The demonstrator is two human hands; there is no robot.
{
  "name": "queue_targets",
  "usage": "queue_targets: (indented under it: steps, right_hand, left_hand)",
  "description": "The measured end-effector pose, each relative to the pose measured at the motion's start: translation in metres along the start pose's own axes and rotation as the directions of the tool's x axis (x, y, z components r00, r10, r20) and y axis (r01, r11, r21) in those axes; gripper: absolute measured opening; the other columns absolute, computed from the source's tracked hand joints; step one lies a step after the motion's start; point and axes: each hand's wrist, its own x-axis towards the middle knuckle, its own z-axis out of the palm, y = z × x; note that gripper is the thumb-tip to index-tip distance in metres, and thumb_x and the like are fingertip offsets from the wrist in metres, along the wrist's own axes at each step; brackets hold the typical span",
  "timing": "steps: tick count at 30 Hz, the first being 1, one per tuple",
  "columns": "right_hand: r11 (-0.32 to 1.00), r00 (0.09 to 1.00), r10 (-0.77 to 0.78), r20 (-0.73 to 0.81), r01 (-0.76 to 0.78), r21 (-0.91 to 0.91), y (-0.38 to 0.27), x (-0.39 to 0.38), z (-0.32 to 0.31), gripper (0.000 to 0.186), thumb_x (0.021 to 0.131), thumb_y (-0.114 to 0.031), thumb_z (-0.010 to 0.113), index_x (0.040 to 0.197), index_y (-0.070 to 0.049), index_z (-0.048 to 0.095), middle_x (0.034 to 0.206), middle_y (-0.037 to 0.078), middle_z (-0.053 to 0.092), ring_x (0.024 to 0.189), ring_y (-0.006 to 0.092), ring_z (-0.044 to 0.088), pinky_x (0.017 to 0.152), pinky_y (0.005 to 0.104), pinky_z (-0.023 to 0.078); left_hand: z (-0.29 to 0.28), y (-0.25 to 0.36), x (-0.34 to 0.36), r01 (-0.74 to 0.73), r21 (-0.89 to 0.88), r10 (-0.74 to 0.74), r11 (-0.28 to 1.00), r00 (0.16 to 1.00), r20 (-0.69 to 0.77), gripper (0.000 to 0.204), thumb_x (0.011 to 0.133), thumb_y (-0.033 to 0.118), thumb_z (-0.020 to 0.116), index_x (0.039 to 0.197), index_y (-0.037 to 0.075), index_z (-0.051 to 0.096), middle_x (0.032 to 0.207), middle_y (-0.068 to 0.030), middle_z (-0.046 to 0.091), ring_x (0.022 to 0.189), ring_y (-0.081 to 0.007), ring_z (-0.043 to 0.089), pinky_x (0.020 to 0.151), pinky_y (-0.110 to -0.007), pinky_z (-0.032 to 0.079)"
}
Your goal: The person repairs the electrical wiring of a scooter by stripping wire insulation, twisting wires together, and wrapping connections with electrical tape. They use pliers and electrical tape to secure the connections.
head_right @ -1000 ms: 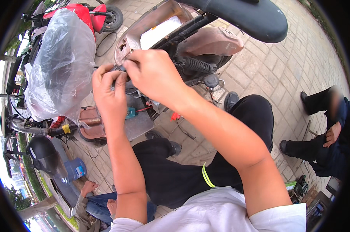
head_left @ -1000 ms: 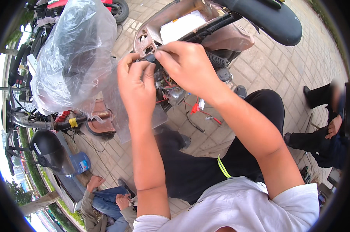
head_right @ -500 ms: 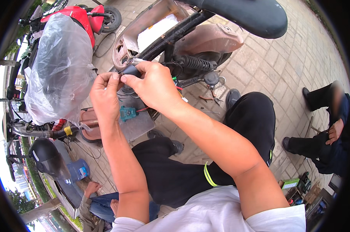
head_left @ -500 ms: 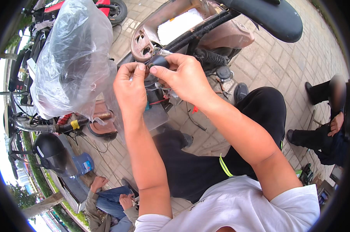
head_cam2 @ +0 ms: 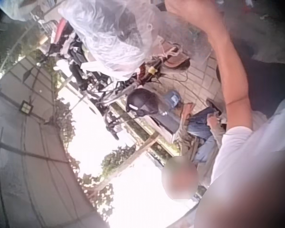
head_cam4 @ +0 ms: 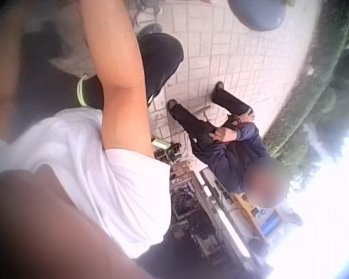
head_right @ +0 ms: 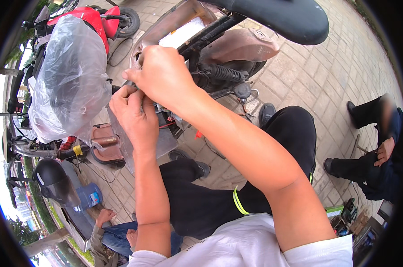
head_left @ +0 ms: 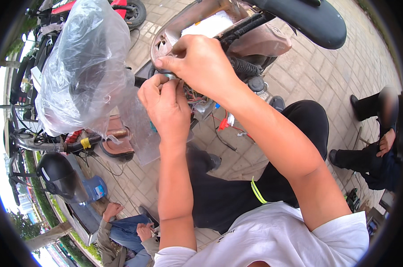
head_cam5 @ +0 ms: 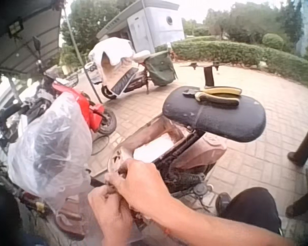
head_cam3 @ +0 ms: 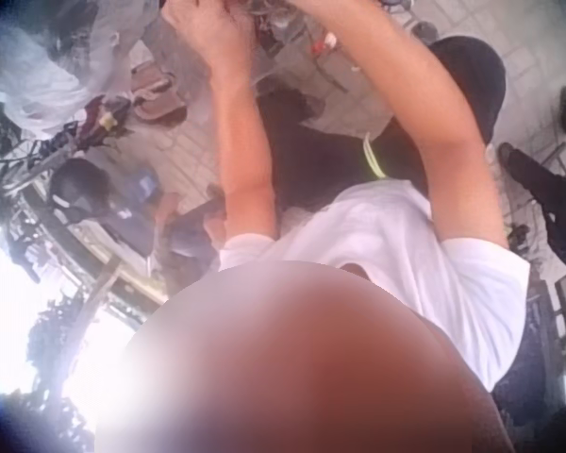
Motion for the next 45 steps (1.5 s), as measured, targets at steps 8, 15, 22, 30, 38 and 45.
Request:
queue_targets:
  steps: [8, 15, 22, 30, 38, 45]
  right_hand:
    - [0.899, 0.997, -0.017, 0.069, -0.015, 0.437, 0.032, -0.010, -0.001, 0.031, 0.091, -0.021, 0.064, 0.093, 0.009, 0.069, 0.072, 0.020, 0.069, 0.060, 0.0255, 0.065, 0.061, 0.0397, 0.051]
    - [0.948, 0.926, -0.313, -0.211, 0.293, -0.121, 0.039, -0.039, 0.018, 0.030, 0.081, -0.019, 0.076, 0.087, 0.008, 0.066, 0.076, 0.022, 0.068, 0.071, 0.0391, 0.068, 0.068, 0.0430, 0.055]
    - [1.000, 0.997, -0.012, -0.075, 0.012, -0.009, 0.026, -0.022, -0.004, 0.035, 0.079, -0.024, 0.073, 0.088, 0.010, 0.068, 0.072, 0.027, 0.067, 0.071, 0.0413, 0.070, 0.068, 0.0445, 0.057]
    - [0.871, 0.916, -0.401, 0.011, 0.385, -0.305, 0.013, 0.021, -0.014, 0.027, 0.084, -0.021, 0.072, 0.098, 0.002, 0.067, 0.087, 0.023, 0.069, 0.086, 0.0424, 0.068, 0.079, 0.0480, 0.055]
    - [0.473, 0.644, -0.639, 0.420, 0.760, -0.446, 0.029, 0.023, -0.022, 0.018, 0.079, -0.010, 0.073, 0.092, 0.001, 0.065, 0.122, 0.019, 0.060, 0.102, 0.0375, 0.062, 0.087, 0.0439, 0.053]
    - [0.520, 0.612, -0.556, 0.562, 0.784, -0.339, 0.011, 0.014, -0.030, 0.013, 0.079, -0.005, 0.072, 0.084, 0.003, 0.063, 0.116, 0.017, 0.064, 0.100, 0.0374, 0.063, 0.084, 0.0427, 0.053]
  left_hand:
    - [0.004, -0.012, 0.013, 0.146, -0.320, -0.156, 0.936, 0.988, -0.007, 0.007, 0.090, 0.004, 0.067, 0.095, 0.000, 0.065, 0.102, -0.0146, 0.067, 0.092, -0.0313, 0.063, 0.084, -0.039, 0.050]
    - [0.001, -0.028, 0.026, 0.500, -0.574, -0.459, 0.649, 0.859, 0.228, 0.016, 0.097, 0.012, 0.065, 0.096, -0.004, 0.065, 0.085, -0.0038, 0.067, 0.077, -0.0099, 0.060, 0.068, -0.028, 0.050]
    - [-0.011, -0.031, 0.024, 0.632, -0.588, -0.481, 0.505, 0.772, 0.416, 0.015, 0.096, 0.012, 0.067, 0.100, -0.002, 0.066, 0.081, -0.0001, 0.065, 0.068, -0.0051, 0.054, 0.062, -0.021, 0.044]
    - [0.009, -0.029, 0.020, 0.517, -0.512, -0.444, 0.686, 0.855, 0.269, 0.028, 0.090, 0.010, 0.071, 0.117, 0.002, 0.072, 0.068, 0.0042, 0.056, 0.064, -0.0032, 0.047, 0.059, -0.023, 0.042]
    - [0.019, -0.020, 0.022, 0.499, -0.635, -0.488, 0.589, 0.846, 0.212, 0.016, 0.090, 0.009, 0.069, 0.096, -0.006, 0.071, 0.076, -0.0020, 0.063, 0.066, -0.0066, 0.051, 0.061, -0.024, 0.044]
    - [0.035, -0.036, 0.021, 0.596, -0.774, -0.609, 0.212, 0.700, 0.372, 0.014, 0.090, 0.009, 0.067, 0.090, -0.004, 0.071, 0.077, 0.0006, 0.065, 0.064, -0.0053, 0.051, 0.059, -0.022, 0.041]
